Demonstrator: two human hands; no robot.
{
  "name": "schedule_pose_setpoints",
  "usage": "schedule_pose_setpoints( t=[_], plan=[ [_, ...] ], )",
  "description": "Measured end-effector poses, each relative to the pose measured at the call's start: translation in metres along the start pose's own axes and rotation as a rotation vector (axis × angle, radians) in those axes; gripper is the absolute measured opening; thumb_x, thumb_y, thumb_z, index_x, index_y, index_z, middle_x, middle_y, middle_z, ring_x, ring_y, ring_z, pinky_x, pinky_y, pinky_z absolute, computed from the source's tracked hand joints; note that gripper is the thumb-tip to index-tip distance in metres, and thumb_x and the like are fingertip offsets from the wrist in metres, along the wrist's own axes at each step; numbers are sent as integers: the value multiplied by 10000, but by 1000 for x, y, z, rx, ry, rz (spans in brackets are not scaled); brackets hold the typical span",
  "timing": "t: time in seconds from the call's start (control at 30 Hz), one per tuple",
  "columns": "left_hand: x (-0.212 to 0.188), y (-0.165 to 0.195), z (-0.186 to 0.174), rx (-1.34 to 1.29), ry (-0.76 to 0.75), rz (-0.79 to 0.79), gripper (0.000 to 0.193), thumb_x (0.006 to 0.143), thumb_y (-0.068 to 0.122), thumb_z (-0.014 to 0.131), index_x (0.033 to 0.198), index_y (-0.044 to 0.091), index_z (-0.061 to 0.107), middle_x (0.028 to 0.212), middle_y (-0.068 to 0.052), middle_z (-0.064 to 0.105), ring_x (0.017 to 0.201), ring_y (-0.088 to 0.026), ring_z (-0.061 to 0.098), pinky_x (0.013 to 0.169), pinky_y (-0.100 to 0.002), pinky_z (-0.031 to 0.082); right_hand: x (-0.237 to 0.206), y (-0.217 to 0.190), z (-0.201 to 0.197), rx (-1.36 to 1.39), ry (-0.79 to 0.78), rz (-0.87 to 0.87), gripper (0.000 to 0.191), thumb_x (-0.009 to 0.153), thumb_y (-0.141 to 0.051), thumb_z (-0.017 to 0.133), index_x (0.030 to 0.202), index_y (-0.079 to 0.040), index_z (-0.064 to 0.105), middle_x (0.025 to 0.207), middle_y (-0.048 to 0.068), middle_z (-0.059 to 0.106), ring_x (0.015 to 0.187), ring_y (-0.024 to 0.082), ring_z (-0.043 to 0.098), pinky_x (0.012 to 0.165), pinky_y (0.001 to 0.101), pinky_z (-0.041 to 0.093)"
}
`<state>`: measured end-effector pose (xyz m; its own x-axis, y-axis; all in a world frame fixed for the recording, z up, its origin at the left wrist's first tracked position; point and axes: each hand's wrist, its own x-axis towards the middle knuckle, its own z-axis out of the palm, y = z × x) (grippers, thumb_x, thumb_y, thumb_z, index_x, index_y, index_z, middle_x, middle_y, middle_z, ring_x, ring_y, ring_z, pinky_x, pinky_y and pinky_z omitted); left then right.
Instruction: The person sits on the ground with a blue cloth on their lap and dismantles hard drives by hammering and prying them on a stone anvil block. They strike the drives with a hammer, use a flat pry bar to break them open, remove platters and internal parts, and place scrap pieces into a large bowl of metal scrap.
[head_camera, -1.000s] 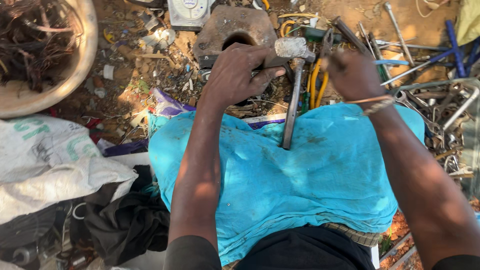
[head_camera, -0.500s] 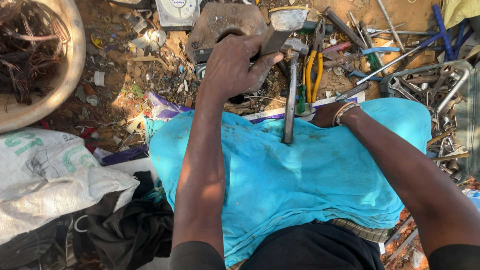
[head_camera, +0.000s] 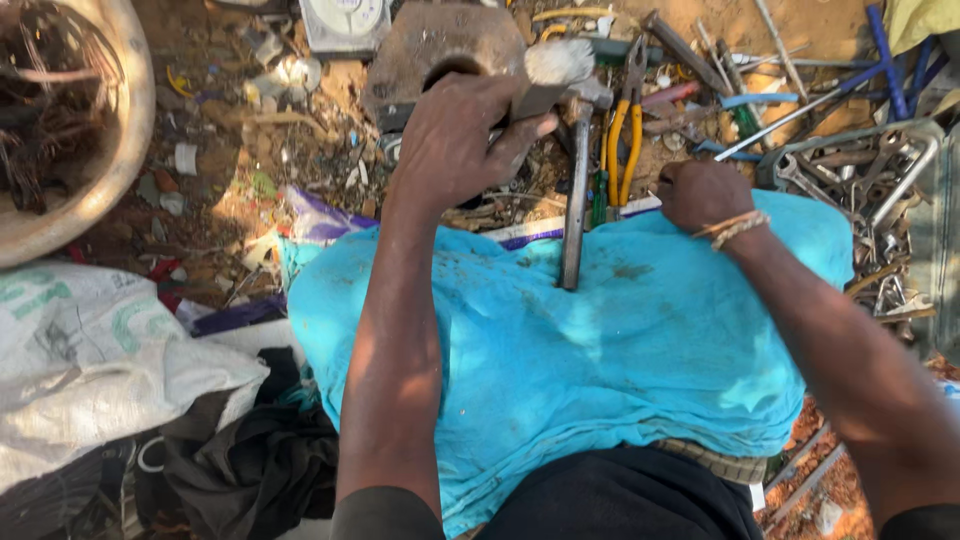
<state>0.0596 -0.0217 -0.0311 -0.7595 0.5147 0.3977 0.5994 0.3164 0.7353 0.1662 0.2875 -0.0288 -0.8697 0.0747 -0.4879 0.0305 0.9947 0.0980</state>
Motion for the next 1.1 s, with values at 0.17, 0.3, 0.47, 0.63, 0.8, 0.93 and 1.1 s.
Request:
schedule_pose_setpoints(
  t=[0.17,0.3,0.47,0.63,0.8,0.93,1.1],
  plan=[
    [-1,0,2,0,64,-18,433,996,466,711,1060,38,689,847,-148,701,804,-394,647,703,-517,482,14,-7,28,364,214,73,315,987,-389,693,992,-82,765,866,213,732,815,405,715,777,514,563],
    [-4,-1,2,57,36,-38,394,972,419,754,984,33,679,849,-189,680,860,-420,641,753,-533,490,19,-26,50,77,-96,118,317,830,-392,769,956,-102,766,932,206,751,867,392,730,782,508,583],
    [-6,-2,0,54,55,-18,397,985,410,763,998,27,659,910,-190,687,916,-429,642,795,-535,489,24,-25,61,-52,-124,49,369,904,-411,694,1056,-80,755,1026,196,766,932,356,757,799,472,611],
    [-5,-6,1,109,48,1,469,1011,491,739,1009,31,649,897,-198,666,918,-436,640,816,-538,505,33,-6,47,-94,-376,66,568,869,-600,652,1134,-108,751,1133,165,748,1069,343,711,1023,544,489],
    [-3,-10,5,66,-26,-74,437,1025,496,658,1253,125,690,807,-150,707,791,-390,666,729,-542,481,33,-13,53,-31,-822,-200,647,978,-608,442,1222,-115,782,1283,164,719,1150,354,694,1052,496,509],
    [0,-10,5,86,24,-18,523,1055,511,640,1338,73,601,821,-144,712,771,-393,671,715,-531,491,36,-22,67,-27,-883,-25,742,975,-689,388,1351,-123,686,1430,161,631,1307,346,606,1125,485,443],
    [-4,-8,5,22,-5,-50,439,1029,488,683,1175,75,661,816,-167,696,782,-407,657,728,-534,485,41,-26,68,-44,-876,-33,743,918,-680,435,1419,-174,648,1518,121,576,1402,335,540,1168,487,409]
  ],
)
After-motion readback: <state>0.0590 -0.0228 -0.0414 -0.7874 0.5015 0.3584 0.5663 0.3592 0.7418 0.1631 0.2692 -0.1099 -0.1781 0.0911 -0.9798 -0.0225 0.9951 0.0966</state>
